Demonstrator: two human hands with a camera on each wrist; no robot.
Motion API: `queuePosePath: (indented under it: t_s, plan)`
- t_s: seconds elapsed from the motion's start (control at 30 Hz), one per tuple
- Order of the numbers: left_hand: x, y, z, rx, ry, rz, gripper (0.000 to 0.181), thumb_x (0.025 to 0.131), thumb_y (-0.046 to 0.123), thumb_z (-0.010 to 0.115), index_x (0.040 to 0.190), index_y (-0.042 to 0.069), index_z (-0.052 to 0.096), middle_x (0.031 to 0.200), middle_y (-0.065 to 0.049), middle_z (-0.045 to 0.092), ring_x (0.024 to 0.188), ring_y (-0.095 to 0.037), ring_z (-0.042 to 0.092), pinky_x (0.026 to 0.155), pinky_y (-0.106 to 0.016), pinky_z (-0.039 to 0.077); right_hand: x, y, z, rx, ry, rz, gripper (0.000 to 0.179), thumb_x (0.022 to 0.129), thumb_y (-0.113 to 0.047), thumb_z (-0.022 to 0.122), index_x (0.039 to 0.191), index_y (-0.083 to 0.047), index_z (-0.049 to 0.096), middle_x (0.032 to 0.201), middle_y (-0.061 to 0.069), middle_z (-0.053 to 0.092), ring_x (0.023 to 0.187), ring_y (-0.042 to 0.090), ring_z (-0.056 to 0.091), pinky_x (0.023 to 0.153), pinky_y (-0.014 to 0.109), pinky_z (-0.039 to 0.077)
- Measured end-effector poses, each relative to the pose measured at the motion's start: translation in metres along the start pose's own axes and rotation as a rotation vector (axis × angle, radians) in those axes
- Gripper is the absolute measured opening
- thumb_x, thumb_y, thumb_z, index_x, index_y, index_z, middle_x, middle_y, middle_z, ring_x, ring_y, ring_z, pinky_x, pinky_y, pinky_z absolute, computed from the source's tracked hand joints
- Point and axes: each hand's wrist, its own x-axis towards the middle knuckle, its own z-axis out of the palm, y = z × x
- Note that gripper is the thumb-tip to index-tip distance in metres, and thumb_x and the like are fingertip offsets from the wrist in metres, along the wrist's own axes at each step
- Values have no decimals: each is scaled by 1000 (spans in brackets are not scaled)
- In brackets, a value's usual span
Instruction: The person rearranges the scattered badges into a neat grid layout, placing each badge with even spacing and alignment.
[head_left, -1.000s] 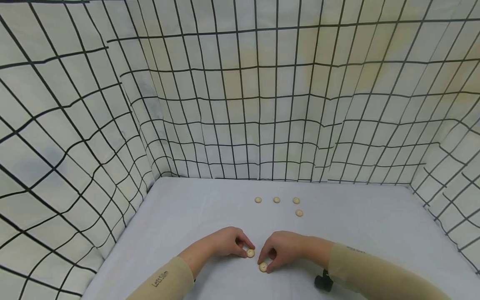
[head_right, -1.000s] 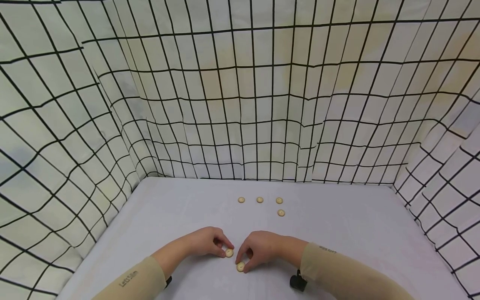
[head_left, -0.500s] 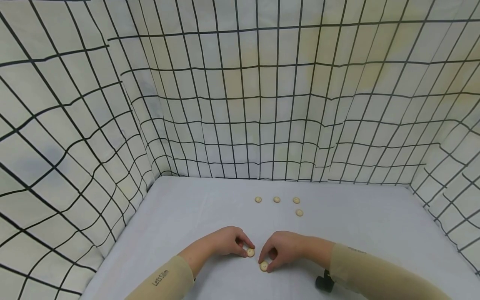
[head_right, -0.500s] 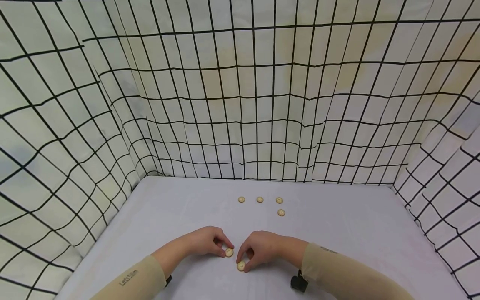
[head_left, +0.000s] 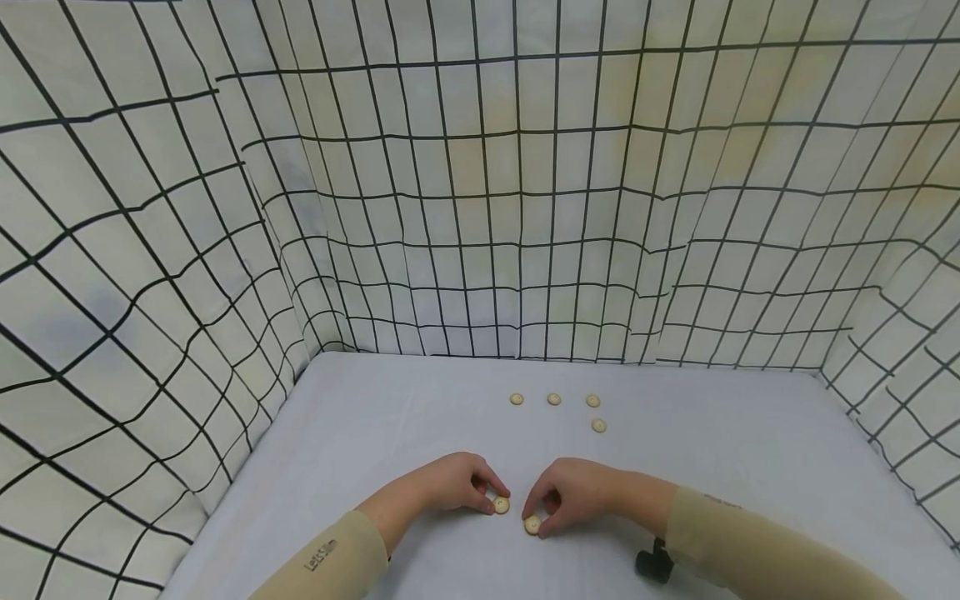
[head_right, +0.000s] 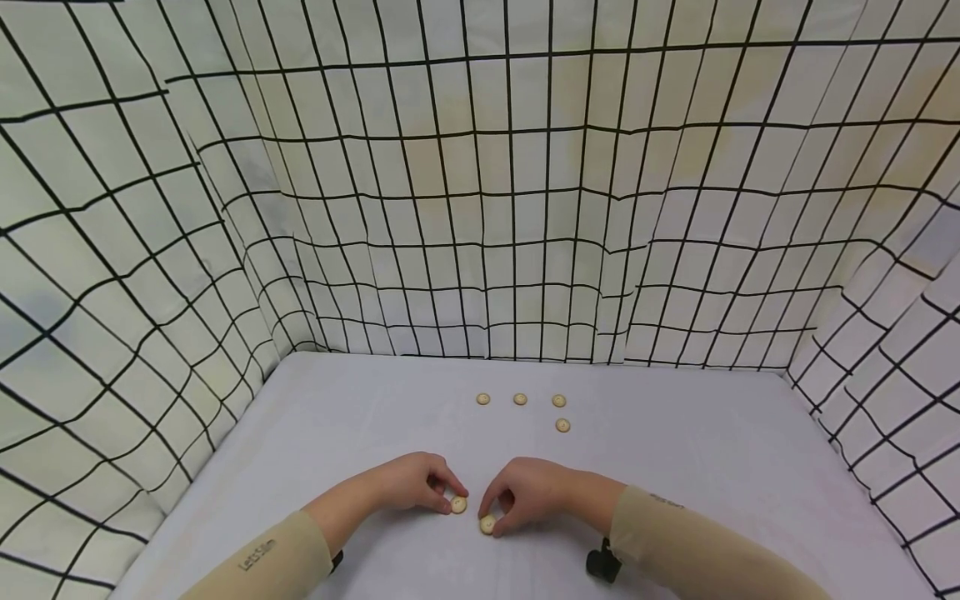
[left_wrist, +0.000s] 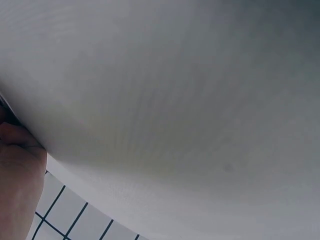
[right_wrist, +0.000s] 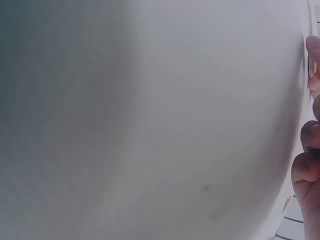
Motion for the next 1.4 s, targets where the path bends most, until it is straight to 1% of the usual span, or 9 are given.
queuePosePath:
  t_s: [0.1,0.23,0.37,0.6,0.83,1.03,1.2,1.4]
  plan:
    - [1,0,0,5,-1,-4,20,81,19,82,98,29,80,76,7,56,71,-6,49,66,-25,40,-2,3,-1,6,11,6,20,83,-34,80,103,-32,77,67,-18,56,60,-1,49,57,19,41]
    - [1,1,0,3,0,-9,20,81,19,83,99,28,80,77,7,56,71,-7,49,66,-25,40,-6,5,-4,22,23,40,19,83,-35,80,102,-34,77,67,-17,57,62,1,50,58,20,41]
    - [0,2,1,-4,1,-18,20,81,19,82,99,28,80,77,6,56,71,-7,49,66,-25,40,-9,9,-7,38,62,79,18,81,-36,82,99,-36,77,66,-15,57,61,2,50,58,21,41]
    - [-2,1,0,0,4,-15,20,81,19,82,99,28,80,78,6,56,72,-7,50,67,-25,40,-10,18,-14,47,124,109,18,80,-36,82,98,-36,77,67,-14,56,63,4,50,58,22,42]
    - [-3,3,-1,0,3,-17,20,82,19,82,99,28,80,78,6,56,72,-7,50,67,-25,41,-13,29,-22,48,186,140,20,80,-37,82,99,-37,76,70,-13,60,65,6,52,60,24,44]
    - [-1,2,0,4,-1,-11,20,82,19,82,100,28,80,77,7,56,71,-6,50,66,-24,40,-13,35,-31,34,204,164,20,81,-36,82,100,-36,76,70,-12,60,66,7,52,60,25,44]
    - [0,1,1,7,0,-15,20,81,19,82,99,28,80,77,7,56,71,-6,50,67,-24,41,-8,40,-39,21,213,239,18,82,-35,81,99,-39,76,70,-10,59,68,9,53,61,28,44]
    - [0,0,1,-1,1,-12,20,82,18,82,99,28,80,77,6,57,71,-6,50,67,-24,41,0,46,-47,35,232,329,18,82,-32,81,99,-37,75,73,-6,59,71,12,54,63,31,44]
